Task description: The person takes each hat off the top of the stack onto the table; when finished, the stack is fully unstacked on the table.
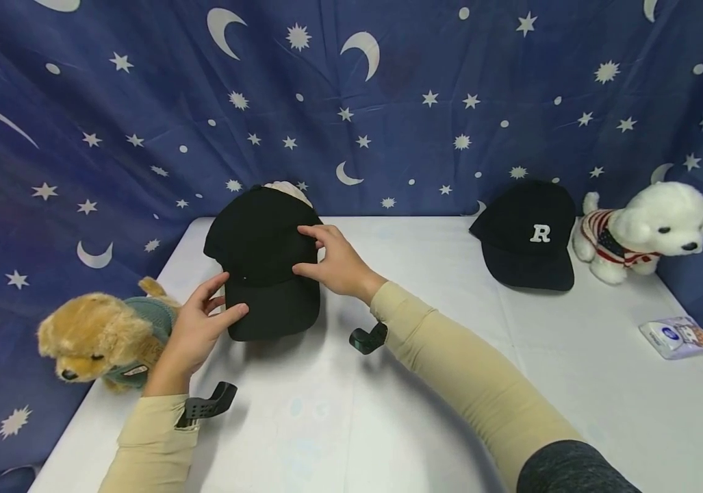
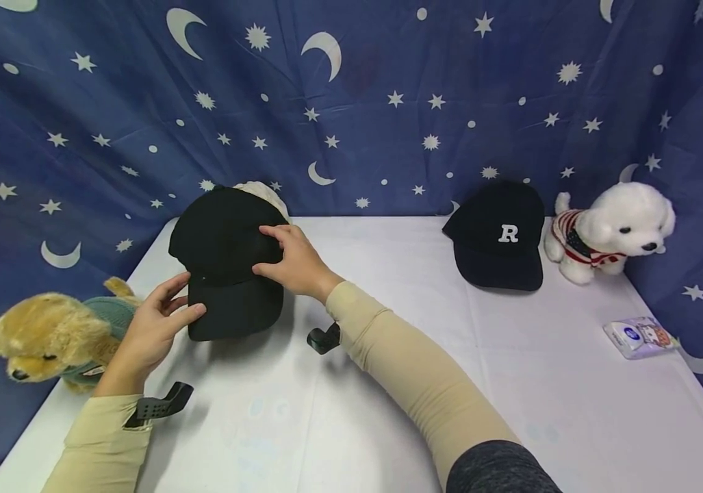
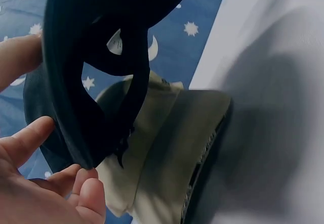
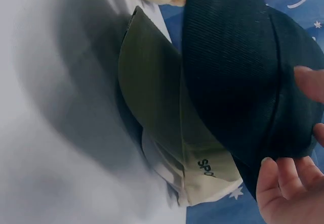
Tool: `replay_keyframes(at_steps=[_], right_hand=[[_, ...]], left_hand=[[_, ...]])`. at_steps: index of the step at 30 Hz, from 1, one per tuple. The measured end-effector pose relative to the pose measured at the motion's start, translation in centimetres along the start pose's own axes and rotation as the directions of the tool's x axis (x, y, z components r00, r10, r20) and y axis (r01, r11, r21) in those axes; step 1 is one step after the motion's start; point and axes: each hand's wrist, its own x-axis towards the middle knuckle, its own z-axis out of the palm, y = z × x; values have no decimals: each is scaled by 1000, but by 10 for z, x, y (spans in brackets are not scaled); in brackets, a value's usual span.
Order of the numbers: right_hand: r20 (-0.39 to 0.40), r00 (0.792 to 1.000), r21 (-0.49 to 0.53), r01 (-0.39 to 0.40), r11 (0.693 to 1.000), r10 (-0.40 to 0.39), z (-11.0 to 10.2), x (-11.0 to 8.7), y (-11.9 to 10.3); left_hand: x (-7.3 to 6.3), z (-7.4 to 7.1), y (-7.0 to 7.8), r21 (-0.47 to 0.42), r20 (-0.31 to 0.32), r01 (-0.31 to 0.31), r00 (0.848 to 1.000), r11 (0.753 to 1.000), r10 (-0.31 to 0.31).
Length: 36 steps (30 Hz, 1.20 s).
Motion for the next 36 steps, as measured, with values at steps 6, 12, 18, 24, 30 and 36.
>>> replay_keyframes(at_steps=[6, 12, 18, 24, 30, 36], right_hand=[[-77, 997, 16, 13, 1000, -12, -8, -3, 5], [-108, 994, 24, 25, 999, -22, -17, -6, 8], [-144, 989, 11, 44, 999, -42, -25, -12, 11], [-178, 982, 9, 58, 998, -56, -37, -18, 15], [-221, 972, -48, 72, 996, -81, -52, -26, 21], [-247, 966, -68, 67, 995, -82, -69, -34, 28]], left_hand=[[1, 10, 8, -34, 5, -42, 999, 999, 42], [5, 17, 11, -56, -3, -75, 997, 996, 75], [6, 25, 10, -191, 44, -101, 993, 976, 111], [8, 32, 12, -218, 120, -111, 983, 970, 139], [12, 40, 14, -215, 155, -115, 976, 970, 150], [16, 51, 11, -243, 202, -124, 964, 962, 175]])
